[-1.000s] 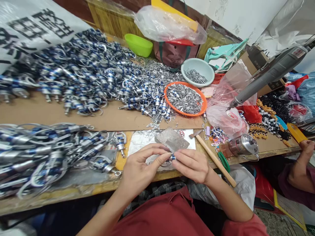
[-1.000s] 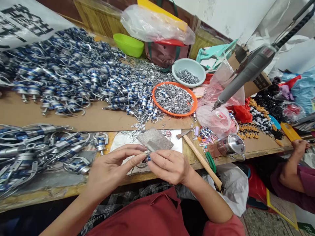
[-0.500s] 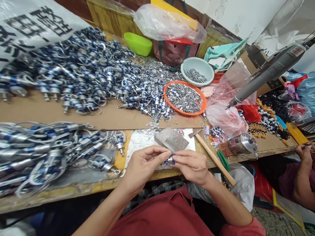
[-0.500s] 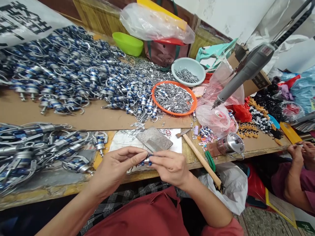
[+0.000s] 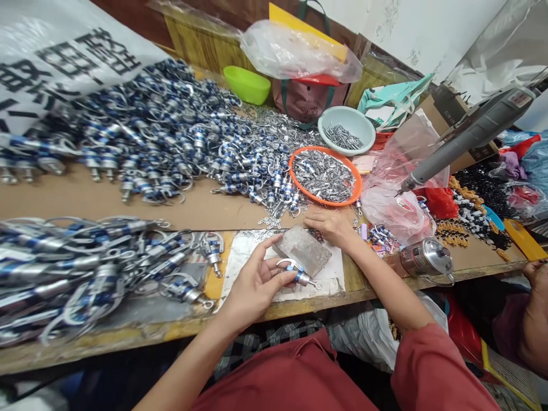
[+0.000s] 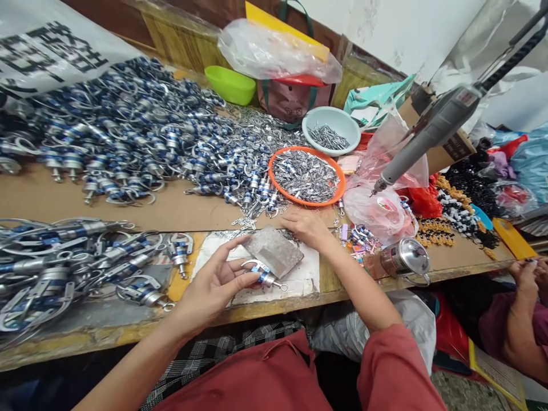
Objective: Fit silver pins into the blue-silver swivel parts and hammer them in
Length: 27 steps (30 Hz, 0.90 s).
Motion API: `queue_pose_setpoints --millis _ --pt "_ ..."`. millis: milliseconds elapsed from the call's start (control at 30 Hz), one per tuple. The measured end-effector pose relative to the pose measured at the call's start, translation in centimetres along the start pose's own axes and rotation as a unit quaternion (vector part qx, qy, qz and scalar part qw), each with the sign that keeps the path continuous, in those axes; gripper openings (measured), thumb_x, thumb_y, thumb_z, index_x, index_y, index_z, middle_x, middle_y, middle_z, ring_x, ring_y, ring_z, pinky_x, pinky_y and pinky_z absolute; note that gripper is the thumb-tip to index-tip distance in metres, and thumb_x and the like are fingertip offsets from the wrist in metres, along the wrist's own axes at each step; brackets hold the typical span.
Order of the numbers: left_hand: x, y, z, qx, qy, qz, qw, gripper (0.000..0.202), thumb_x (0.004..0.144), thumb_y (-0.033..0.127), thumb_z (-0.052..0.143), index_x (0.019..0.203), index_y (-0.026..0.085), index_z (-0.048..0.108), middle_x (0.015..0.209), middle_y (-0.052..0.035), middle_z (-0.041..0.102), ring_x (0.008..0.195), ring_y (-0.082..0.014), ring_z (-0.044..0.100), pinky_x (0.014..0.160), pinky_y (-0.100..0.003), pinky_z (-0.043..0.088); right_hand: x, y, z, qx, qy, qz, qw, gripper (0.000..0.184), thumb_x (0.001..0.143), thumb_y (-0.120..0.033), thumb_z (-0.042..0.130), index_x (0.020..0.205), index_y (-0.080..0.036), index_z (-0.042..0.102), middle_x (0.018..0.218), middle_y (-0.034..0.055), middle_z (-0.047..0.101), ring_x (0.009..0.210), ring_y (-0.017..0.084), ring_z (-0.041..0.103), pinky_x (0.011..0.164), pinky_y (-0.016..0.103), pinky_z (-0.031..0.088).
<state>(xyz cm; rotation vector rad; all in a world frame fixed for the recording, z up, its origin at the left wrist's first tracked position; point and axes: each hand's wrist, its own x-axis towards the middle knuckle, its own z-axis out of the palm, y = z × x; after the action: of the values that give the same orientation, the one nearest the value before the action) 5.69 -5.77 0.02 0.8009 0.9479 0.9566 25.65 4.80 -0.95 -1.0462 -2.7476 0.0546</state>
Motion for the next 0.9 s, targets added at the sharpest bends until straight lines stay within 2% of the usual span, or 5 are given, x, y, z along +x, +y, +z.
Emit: queue_pose_setpoints --millis 100,200,400,500,900 --pt "0.3 0.2 0.0 -0.002 -0.008 -0.012 1.000 0.084 0.060 0.025 0.072 0.130 0.020 0.025 0.070 0.0029 0.059 0.064 -0.0160 0.064 0.061 -0.030 0.055 1.2 0.4 0.9 -0.070 -0.067 -0.018 0.995 0.022 0.087 -0.010 0.043 0.093 -0.013 0.064 0.089 0.0102 0.065 0.083 0.018 0.057 0.073 0.030 0.044" --pt "0.6 0.1 -0.2 -0.006 -0.009 -0.019 1.000 0.087 0.058 0.022 0.074 0.130 0.020 0.025 0.068 0.0026 0.061 0.065 -0.0165 0.064 0.063 -0.033 0.056 1.4 0.0 0.9 -0.068 -0.053 0.024 0.996 0.018 0.083 -0.007 0.046 0.089 -0.013 0.063 0.087 0.0099 0.062 0.081 0.019 0.055 0.068 0.029 0.043" --pt "0.8 -0.4 -0.6 -0.025 -0.004 -0.014 1.000 0.091 0.056 0.019 0.075 0.131 0.022 0.024 0.066 0.0040 0.062 0.061 -0.0159 0.064 0.065 -0.036 0.056 -1.0 -2.9 -2.4 0.149 0.141 0.119 0.972 0.012 0.082 -0.013 0.051 0.083 -0.016 0.063 0.081 0.0032 0.064 0.076 0.013 0.058 0.071 0.025 0.047" --pt "0.9 -0.6 -0.6 -0.029 -0.005 -0.013 0.999 0.092 0.056 0.019 0.075 0.132 0.022 0.023 0.067 0.0037 0.062 0.063 -0.0168 0.065 0.067 -0.037 0.056 -2.9 -5.9 -3.8 0.228 0.134 0.096 0.959 0.009 0.081 -0.016 0.056 0.081 -0.019 0.065 0.077 0.0007 0.067 0.072 0.011 0.061 0.067 0.023 0.049" --pt "0.8 -0.3 -0.3 -0.035 -0.001 -0.005 0.999 0.087 0.056 0.019 0.074 0.130 0.018 0.027 0.064 0.0043 0.061 0.061 -0.0117 0.061 0.062 -0.026 0.055 -3.6 -10.4 -1.5 0.057 0.193 0.006 0.979 0.029 0.082 -0.004 0.040 0.094 -0.015 0.064 0.086 0.0076 0.067 0.080 0.016 0.060 0.069 0.029 0.050"
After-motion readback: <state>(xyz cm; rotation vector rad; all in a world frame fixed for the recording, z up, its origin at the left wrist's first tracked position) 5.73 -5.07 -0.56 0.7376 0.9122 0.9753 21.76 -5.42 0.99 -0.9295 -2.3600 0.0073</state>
